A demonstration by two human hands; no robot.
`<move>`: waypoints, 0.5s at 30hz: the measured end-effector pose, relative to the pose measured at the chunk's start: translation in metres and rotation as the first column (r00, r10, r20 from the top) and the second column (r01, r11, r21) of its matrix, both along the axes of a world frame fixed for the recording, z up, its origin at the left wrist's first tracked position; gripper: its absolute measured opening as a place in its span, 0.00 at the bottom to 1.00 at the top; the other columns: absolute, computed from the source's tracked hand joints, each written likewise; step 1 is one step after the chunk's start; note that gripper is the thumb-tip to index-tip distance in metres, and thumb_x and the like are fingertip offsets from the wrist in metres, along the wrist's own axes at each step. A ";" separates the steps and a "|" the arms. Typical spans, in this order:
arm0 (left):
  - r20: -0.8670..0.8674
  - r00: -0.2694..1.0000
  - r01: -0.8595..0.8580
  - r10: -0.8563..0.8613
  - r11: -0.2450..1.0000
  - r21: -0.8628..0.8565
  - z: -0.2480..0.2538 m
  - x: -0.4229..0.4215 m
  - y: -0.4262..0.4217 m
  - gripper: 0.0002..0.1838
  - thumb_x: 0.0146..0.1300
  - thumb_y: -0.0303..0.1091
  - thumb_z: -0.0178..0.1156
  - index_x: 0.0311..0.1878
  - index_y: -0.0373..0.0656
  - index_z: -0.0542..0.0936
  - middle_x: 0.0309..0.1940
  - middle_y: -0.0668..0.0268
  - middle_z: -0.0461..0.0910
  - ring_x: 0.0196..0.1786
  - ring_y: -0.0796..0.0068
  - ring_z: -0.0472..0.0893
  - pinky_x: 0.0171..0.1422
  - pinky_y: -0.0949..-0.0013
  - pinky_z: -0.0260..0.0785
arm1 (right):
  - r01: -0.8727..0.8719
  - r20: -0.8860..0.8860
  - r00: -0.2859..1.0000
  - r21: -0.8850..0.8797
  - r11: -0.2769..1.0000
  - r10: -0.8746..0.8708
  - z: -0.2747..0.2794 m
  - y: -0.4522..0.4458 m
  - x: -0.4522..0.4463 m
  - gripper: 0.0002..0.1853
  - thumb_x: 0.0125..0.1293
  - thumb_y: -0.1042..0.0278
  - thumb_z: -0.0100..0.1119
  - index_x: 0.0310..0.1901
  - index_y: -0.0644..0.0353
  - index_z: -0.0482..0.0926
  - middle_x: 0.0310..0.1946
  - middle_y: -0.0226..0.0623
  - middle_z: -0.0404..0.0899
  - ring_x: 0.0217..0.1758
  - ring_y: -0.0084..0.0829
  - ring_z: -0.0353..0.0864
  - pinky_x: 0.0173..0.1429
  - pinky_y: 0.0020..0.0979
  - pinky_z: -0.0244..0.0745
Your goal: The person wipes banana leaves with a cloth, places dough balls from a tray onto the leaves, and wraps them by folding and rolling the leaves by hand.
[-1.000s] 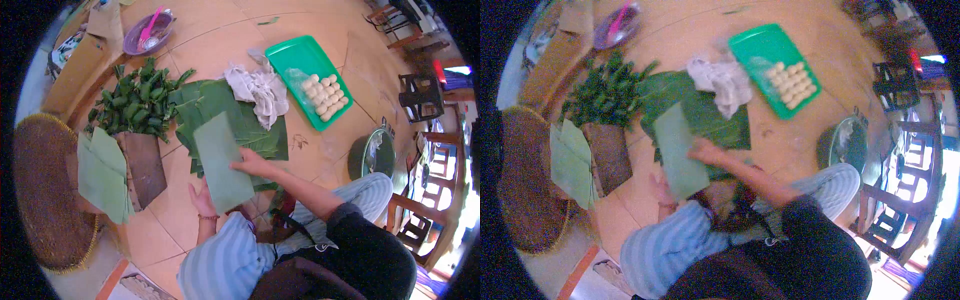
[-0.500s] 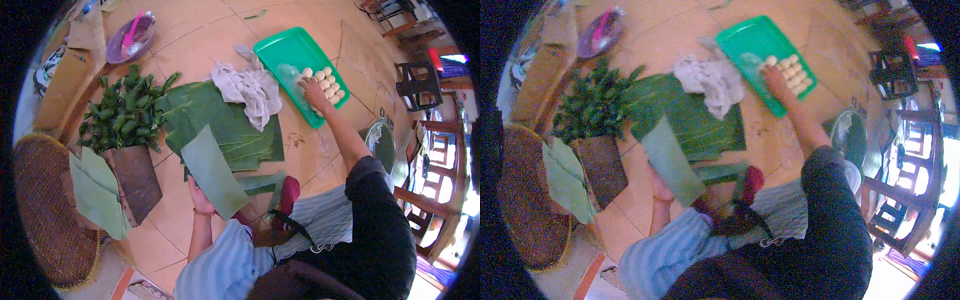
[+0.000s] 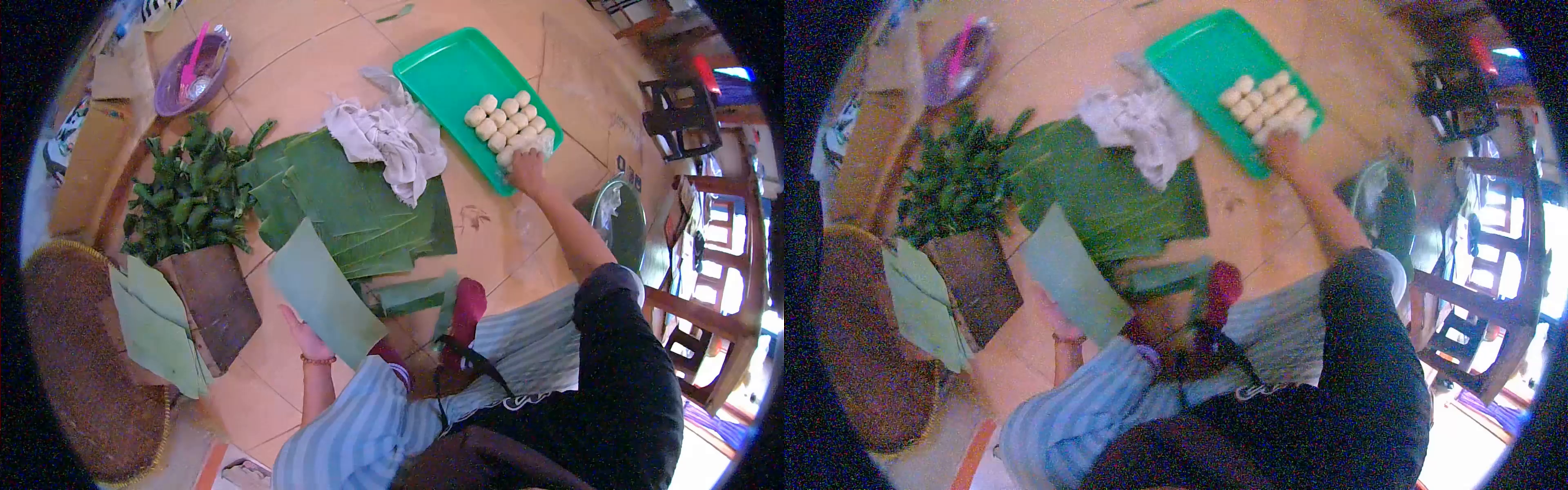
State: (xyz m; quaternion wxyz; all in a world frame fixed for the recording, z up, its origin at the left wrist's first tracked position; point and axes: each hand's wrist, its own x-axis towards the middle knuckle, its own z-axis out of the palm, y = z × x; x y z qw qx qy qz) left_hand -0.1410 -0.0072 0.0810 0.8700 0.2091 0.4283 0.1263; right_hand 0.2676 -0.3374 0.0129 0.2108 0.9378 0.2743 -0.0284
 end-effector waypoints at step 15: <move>0.164 0.986 0.029 0.031 0.936 -0.352 -0.029 -0.016 -0.001 0.45 0.55 0.73 0.38 0.63 0.46 0.63 0.62 0.61 0.64 0.60 0.58 0.66 0.63 0.54 0.57 | 0.429 -0.366 0.849 0.058 0.902 -0.380 0.012 0.010 0.029 0.24 0.50 0.51 0.56 0.46 0.58 0.74 0.41 0.45 0.79 0.48 0.47 0.75 0.54 0.47 0.65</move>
